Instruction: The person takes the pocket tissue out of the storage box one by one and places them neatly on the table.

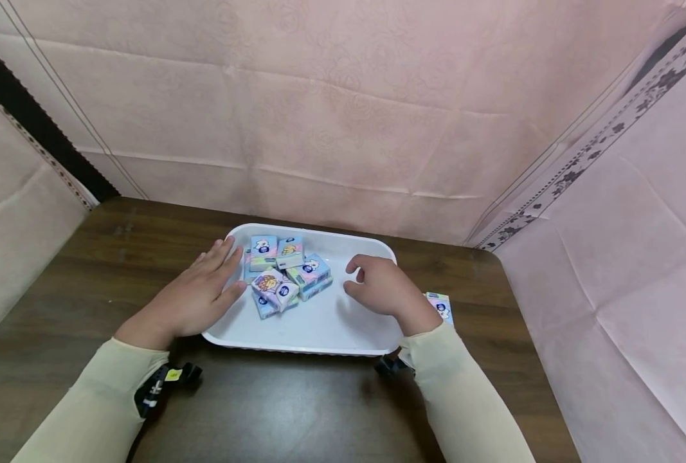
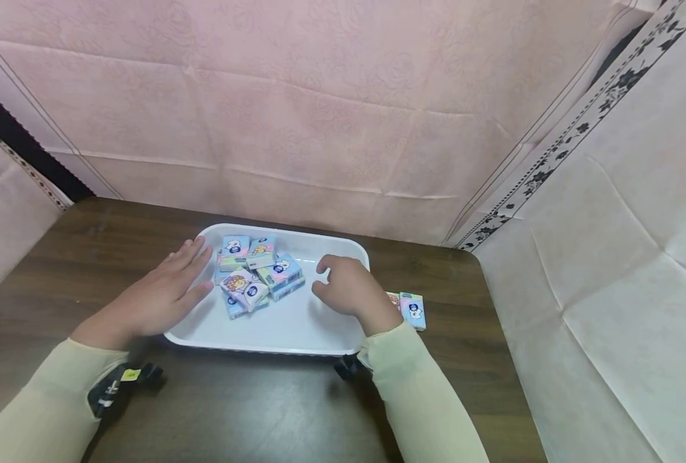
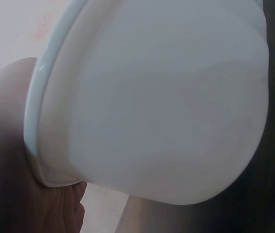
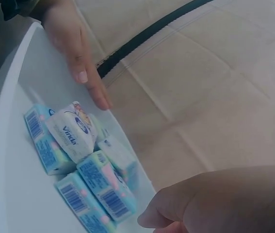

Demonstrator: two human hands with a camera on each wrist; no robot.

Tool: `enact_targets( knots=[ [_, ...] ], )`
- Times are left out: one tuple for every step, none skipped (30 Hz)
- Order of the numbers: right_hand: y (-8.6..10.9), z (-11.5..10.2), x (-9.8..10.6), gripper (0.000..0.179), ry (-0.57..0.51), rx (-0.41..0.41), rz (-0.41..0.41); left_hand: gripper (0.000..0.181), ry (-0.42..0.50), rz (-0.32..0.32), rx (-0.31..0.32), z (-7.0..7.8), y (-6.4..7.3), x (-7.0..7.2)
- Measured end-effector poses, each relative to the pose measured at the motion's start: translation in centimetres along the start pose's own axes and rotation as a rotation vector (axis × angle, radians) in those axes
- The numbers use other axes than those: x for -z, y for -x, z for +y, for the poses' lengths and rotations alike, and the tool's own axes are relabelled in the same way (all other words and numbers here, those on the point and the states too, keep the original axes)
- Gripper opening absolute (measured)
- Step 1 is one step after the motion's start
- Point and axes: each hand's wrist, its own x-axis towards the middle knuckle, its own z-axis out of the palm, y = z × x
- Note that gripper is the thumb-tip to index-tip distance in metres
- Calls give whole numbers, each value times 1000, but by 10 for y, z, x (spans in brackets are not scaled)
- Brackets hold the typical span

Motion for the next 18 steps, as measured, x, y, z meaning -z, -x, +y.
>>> enact_targets(
  knots=[
    [-2,-2,-1,35,0,1,-8,84,0,0,0,0,0,0],
    [-5,-4,-2,34,5,8,-13,84,1,-1,0,0,0,0],
    [-7,-5,-3,33,10,14,-17,84,-1,-1,0,-1,-1,-1],
    [-10,-6,-3,31,12,20,-22,84,-1,-1,1,-1,-1,-1],
    [-12,-8,-4,30,14,25,-26,84,-3,-1,1,-1,-1,-2],
    [-14,-9,-5,29,13,27,-29,84,-5,-1,1,-2,-1,-2],
    [-17,-10,-6,28,9,28,-34,84,-6,-1,0,-2,-2,-2],
    [-19,-11,-6,27,6,30,-37,84,-8,0,-1,-3,-2,-3],
    [-22,-12,-7,26,-2,30,-43,85,-10,1,-1,-3,-2,-3],
    [-25,-14,-7,26,-10,32,-46,85,-10,0,-2,-3,-2,-3],
    [-27,-15,-8,26,-20,35,-48,85,-11,0,-2,-3,-2,-2],
    [-30,-17,-8,26,-30,40,-49,85,-10,0,-3,-3,-2,-2],
    [-32,-19,-8,26,-40,44,-48,85,-10,0,-3,-3,-2,-2],
    [-35,-21,-8,26,-47,47,-47,85,-11,0,-2,-3,-2,-2],
    [-37,-23,-8,27,-52,48,-42,85,-11,0,-2,-2,-2,-2],
    [-40,-24,-8,27,-57,47,-36,85,-10,0,-3,-2,-2,-2],
    [-42,-26,-8,27,-62,44,-30,85,-10,2,-4,-2,-2,-2],
    [-44,-28,-8,27,-68,39,-25,85,-10,3,-6,-2,-2,-2]
  ],
)
